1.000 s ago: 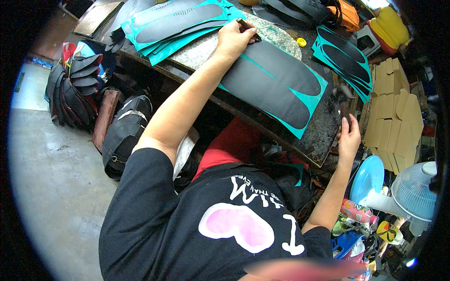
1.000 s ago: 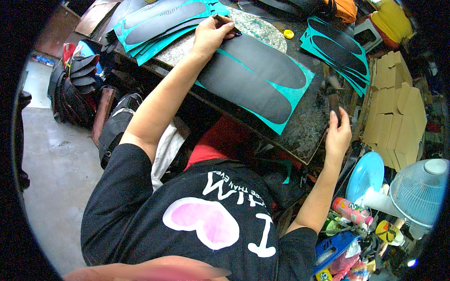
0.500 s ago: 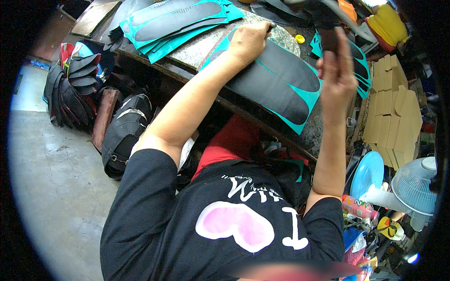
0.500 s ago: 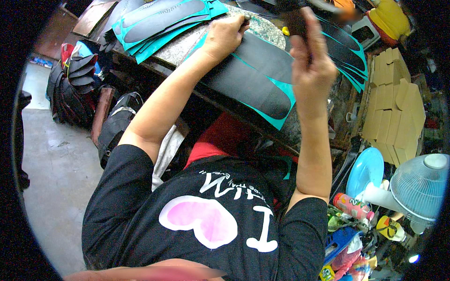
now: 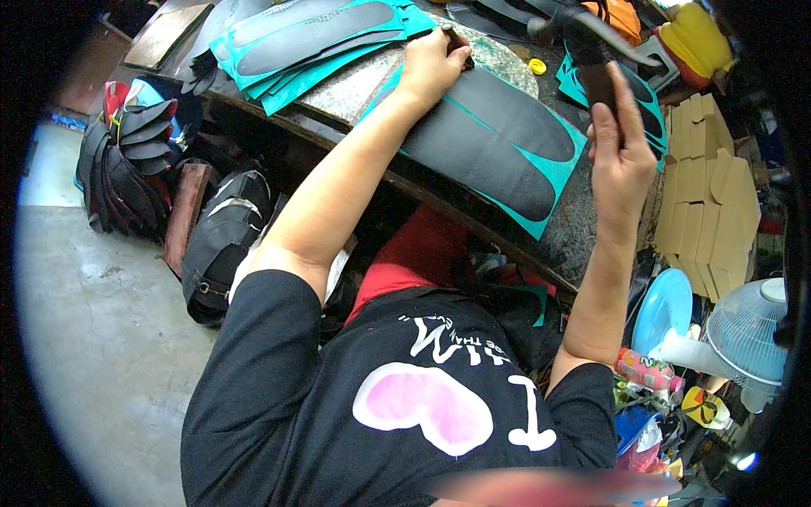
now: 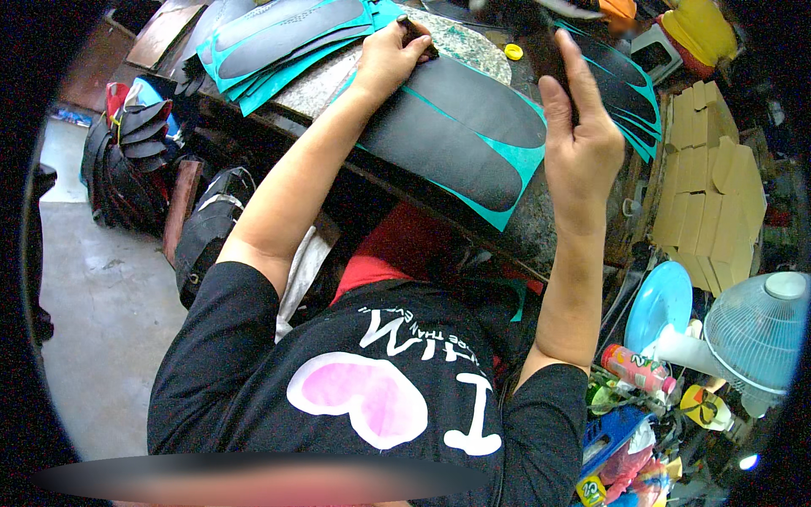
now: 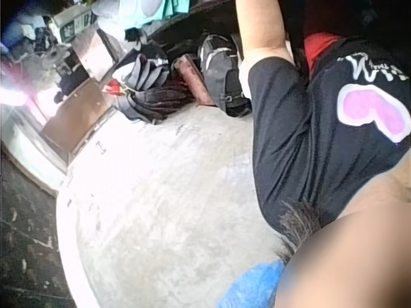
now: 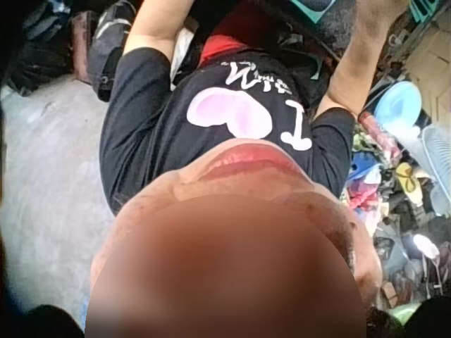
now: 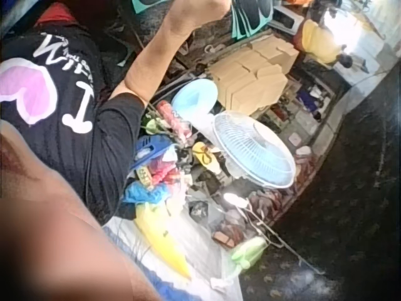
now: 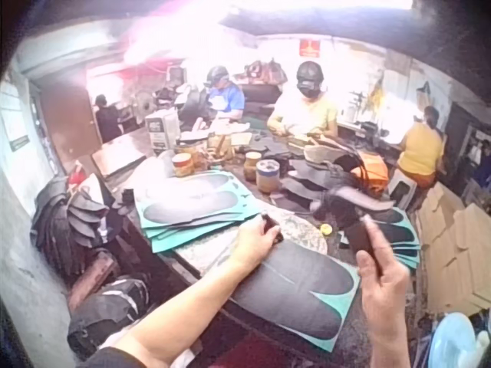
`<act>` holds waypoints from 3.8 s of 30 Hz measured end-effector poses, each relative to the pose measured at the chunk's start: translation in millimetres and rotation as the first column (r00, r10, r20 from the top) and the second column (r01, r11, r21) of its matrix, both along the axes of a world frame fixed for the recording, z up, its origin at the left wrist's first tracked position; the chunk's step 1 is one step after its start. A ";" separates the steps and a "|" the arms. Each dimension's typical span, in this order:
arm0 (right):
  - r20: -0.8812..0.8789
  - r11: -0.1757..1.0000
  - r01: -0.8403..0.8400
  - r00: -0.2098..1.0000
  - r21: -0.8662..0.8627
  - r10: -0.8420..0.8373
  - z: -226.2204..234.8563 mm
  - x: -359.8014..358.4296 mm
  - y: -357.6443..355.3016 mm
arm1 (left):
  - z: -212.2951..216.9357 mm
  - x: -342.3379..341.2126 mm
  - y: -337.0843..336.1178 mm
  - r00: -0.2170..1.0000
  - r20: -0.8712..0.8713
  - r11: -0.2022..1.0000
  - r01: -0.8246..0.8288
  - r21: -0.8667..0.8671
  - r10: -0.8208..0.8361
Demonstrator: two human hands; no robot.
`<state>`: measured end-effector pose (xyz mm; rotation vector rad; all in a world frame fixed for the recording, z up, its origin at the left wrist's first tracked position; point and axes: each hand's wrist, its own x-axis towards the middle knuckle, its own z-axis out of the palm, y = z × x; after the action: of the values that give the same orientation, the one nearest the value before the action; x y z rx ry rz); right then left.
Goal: The person uses a hammer and a small metal punch to repeatedly tap along the edge of a black shoe insole placed on a workbench. They reposition the insole several times and continue tapping along its perimeter. The insole is then set aside and another insole is brought into view for the same process.
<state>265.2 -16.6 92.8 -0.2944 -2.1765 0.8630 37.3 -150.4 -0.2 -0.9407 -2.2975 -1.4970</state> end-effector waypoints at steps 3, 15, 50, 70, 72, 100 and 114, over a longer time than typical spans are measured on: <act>-0.188 0.993 -0.071 0.978 0.098 0.088 6.4 -6.9 -8.4 | 5.3 9.5 5.8 0.965 -0.261 0.998 0.009 -0.061 -0.024; 0.129 0.986 0.117 0.983 0.119 -0.132 -14.1 5.6 12.0 | -12.4 -7.7 10.8 0.941 0.306 0.977 0.087 0.193 -0.144; -0.065 1.000 -0.004 0.998 -0.026 0.002 6.1 24.4 13.7 | -4.7 9.8 21.4 0.969 0.186 0.985 0.148 0.084 -0.161; 0.364 0.967 0.238 0.895 0.094 -0.256 -54.2 24.6 26.4 | -9.7 -6.5 20.1 0.949 0.315 0.865 -0.182 0.468 0.029; 0.341 0.971 0.228 0.909 0.072 -0.239 -55.0 25.5 27.1 | -10.6 -5.4 21.1 0.955 0.272 0.922 -0.209 0.325 0.121; 0.274 0.977 0.191 0.948 -0.092 -0.160 -43.7 37.7 22.3 | -1.8 9.7 27.7 0.665 0.409 0.780 0.508 0.365 -0.624; 0.232 0.963 0.169 0.965 -0.208 -0.119 -47.8 42.9 23.2 | 0.7 1.6 23.6 0.805 0.381 0.891 0.412 0.191 -0.455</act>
<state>308.1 6.6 45.0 -0.6821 -2.2223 1.0380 38.9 -126.9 0.4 -1.2928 -2.3505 -2.1700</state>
